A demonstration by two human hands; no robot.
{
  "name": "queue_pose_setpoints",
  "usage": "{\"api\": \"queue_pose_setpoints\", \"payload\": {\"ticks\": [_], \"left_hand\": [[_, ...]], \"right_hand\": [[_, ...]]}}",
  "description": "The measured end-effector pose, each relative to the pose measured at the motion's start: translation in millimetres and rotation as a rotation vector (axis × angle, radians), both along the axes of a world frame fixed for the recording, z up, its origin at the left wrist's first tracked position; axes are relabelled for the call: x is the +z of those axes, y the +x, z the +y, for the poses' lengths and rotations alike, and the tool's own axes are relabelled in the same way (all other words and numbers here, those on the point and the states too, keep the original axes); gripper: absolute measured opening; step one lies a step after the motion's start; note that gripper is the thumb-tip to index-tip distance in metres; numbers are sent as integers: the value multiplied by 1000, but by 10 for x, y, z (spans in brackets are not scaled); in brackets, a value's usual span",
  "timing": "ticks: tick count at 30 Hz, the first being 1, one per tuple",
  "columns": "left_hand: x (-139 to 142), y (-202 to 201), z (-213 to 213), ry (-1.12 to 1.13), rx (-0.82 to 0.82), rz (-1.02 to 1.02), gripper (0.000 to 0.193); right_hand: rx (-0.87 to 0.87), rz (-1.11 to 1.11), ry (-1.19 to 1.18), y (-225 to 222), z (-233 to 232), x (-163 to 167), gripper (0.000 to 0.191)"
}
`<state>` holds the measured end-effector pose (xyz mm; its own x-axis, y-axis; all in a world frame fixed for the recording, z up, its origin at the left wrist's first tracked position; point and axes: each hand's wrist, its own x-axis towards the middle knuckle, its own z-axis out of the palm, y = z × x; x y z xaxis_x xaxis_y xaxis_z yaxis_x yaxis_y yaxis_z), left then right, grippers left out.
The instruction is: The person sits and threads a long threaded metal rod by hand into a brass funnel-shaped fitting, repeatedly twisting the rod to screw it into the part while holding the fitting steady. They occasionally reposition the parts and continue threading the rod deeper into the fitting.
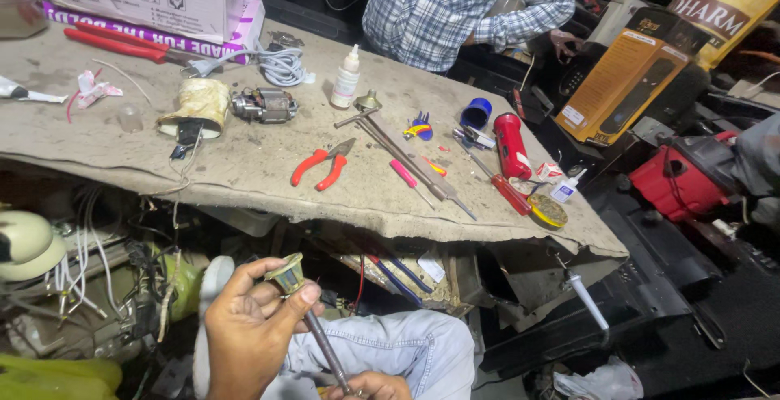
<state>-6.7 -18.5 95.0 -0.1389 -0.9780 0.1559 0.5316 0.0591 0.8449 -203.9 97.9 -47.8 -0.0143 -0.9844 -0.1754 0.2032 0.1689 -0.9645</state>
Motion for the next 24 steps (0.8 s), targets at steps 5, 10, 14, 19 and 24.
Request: {"api": "queue_pose_setpoints", "payload": {"ticks": [5, 10, 14, 19, 24], "left_hand": [[-60, 30, 11, -38, -12, -16, 44], [-81, 28, 37, -59, -48, 44, 41], [-54, 37, 39, -28, -40, 19, 42], [-32, 63, 32, -90, -61, 27, 40], [-50, 58, 50, -51, -152, 91, 42]], "right_hand": [[-343, 660, -390, 323, 290, 414, 24], [-445, 1132, -802, 572, 277, 828, 20], [-446, 1222, -866, 547, 249, 851, 21], [-176, 409, -406, 313, 275, 519, 21], [143, -518, -73, 206, 279, 355, 30]]}}
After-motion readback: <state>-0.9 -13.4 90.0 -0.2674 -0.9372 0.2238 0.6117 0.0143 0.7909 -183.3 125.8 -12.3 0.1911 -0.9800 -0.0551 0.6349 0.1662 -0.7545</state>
